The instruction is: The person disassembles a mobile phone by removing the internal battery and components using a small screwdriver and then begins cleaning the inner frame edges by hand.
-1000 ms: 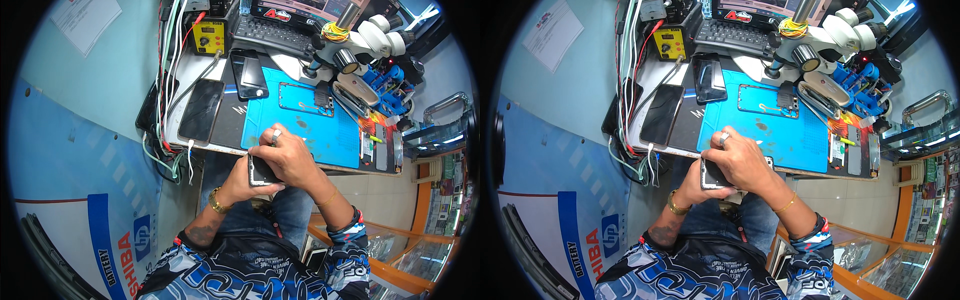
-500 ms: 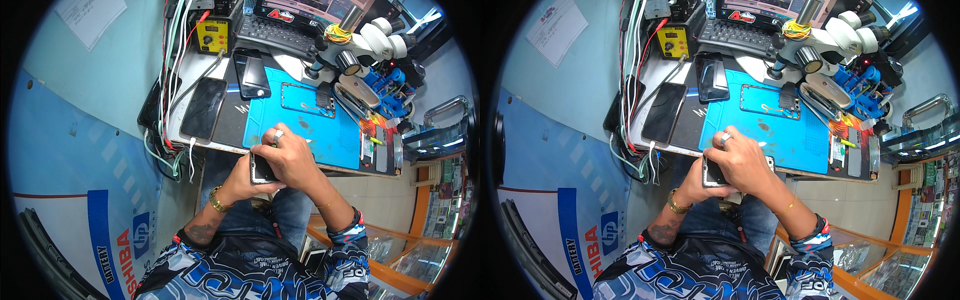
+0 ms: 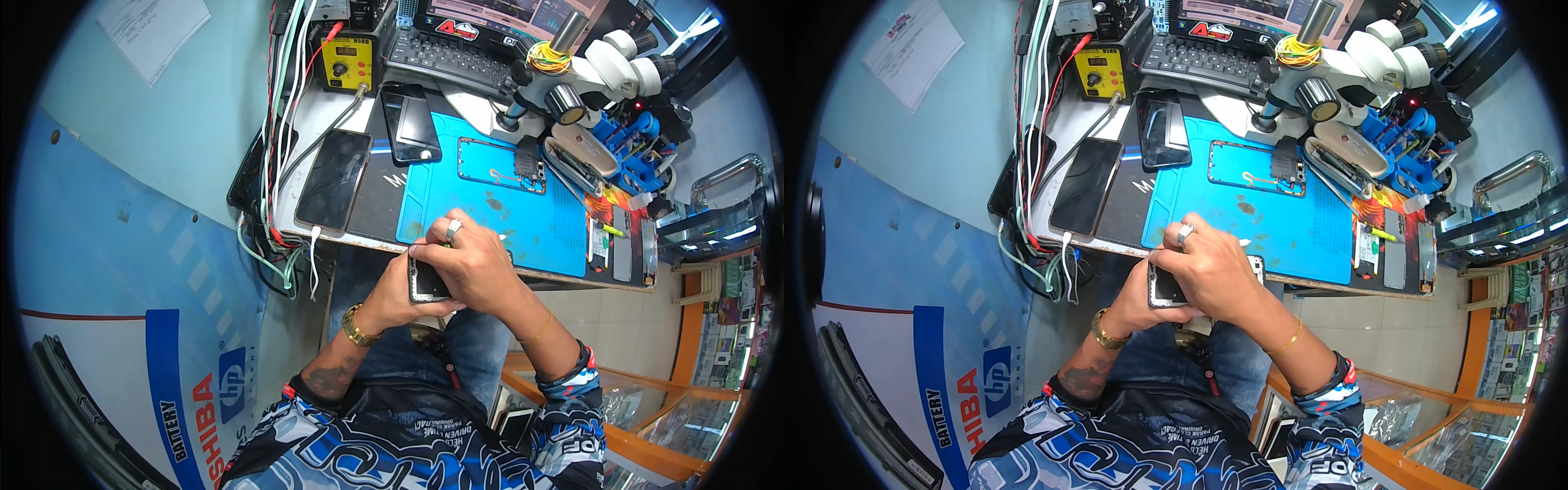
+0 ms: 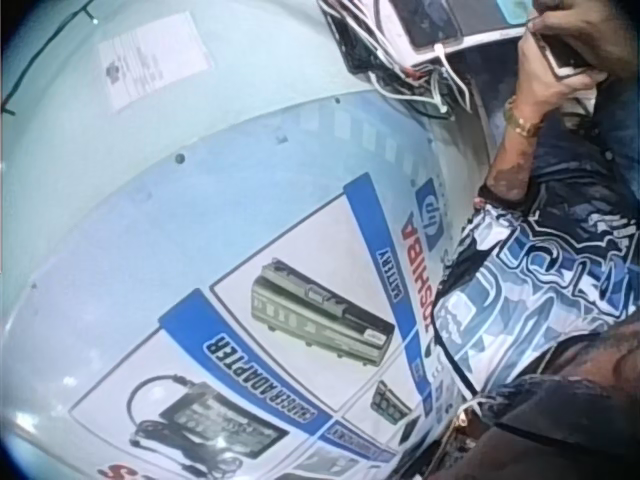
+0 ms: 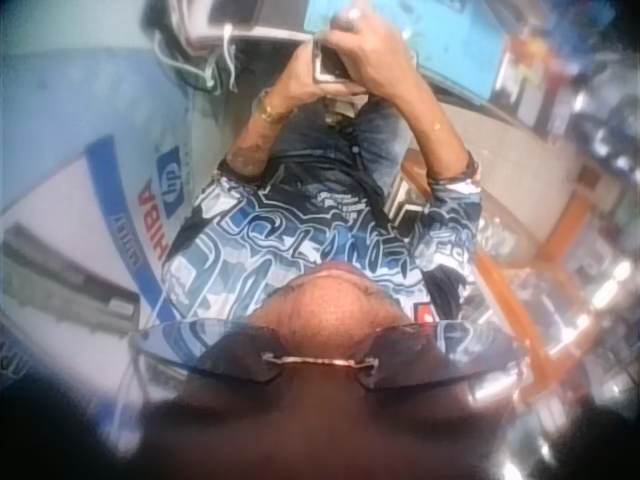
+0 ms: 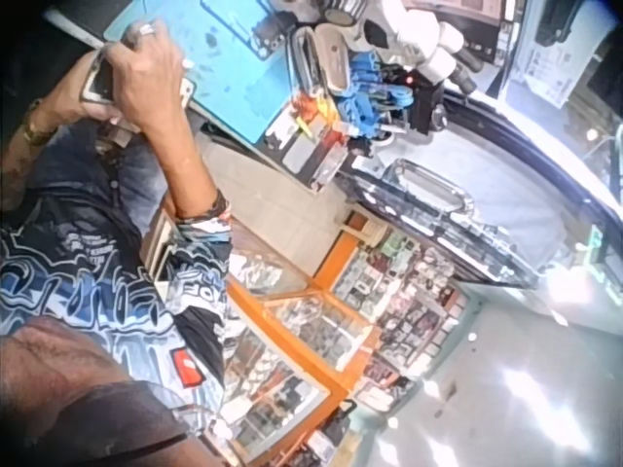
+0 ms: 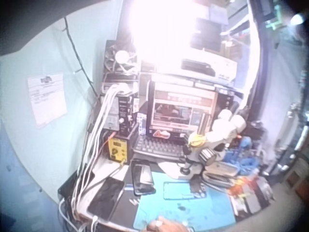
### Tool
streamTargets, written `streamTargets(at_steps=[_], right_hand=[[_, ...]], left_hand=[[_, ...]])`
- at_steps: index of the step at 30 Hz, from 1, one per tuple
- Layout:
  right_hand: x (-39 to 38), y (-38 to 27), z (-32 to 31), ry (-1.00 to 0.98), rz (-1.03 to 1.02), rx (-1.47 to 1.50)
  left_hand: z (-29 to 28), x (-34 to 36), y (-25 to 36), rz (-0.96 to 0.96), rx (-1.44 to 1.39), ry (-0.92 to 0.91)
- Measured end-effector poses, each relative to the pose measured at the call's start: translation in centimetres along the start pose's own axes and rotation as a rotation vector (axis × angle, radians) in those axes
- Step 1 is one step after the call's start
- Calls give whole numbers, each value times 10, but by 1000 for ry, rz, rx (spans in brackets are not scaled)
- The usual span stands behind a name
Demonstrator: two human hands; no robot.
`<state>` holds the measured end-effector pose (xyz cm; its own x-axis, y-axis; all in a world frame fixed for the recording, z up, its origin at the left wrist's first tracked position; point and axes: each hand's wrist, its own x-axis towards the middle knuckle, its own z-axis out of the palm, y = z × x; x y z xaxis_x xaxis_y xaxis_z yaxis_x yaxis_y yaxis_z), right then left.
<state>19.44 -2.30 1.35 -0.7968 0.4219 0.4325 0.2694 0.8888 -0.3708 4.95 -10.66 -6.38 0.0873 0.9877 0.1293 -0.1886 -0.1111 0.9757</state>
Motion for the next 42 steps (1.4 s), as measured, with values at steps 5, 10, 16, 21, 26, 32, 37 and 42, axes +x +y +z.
streamTargets(at_steps=[5,10,16,21,26,32,37,42], right_hand=[[-3,-2,-11,38,75,101],[-12,-15,-31,14,73,74],[-21,-37,-40,-4,52,11],[-23,-45,-46,-37,11,2],[-28,-45,-46,-38,-39,62],[-35,-45,-41,-21,-40,168],[-48,-45,-45,13,47,213],[-50,-62,-41,148,127,202]], left_hand=[[-3,-5,3,1,-84,-65],[-16,-22,6,-194,-255,-266],[-12,-25,18,-172,-188,-462],[-15,-32,12,-127,-203,-535],[-12,-37,8,-148,-385,-618],[-7,-37,2,-251,-546,-717],[2,-42,-5,-266,-728,-689],[11,-52,-7,-349,-824,-408]])
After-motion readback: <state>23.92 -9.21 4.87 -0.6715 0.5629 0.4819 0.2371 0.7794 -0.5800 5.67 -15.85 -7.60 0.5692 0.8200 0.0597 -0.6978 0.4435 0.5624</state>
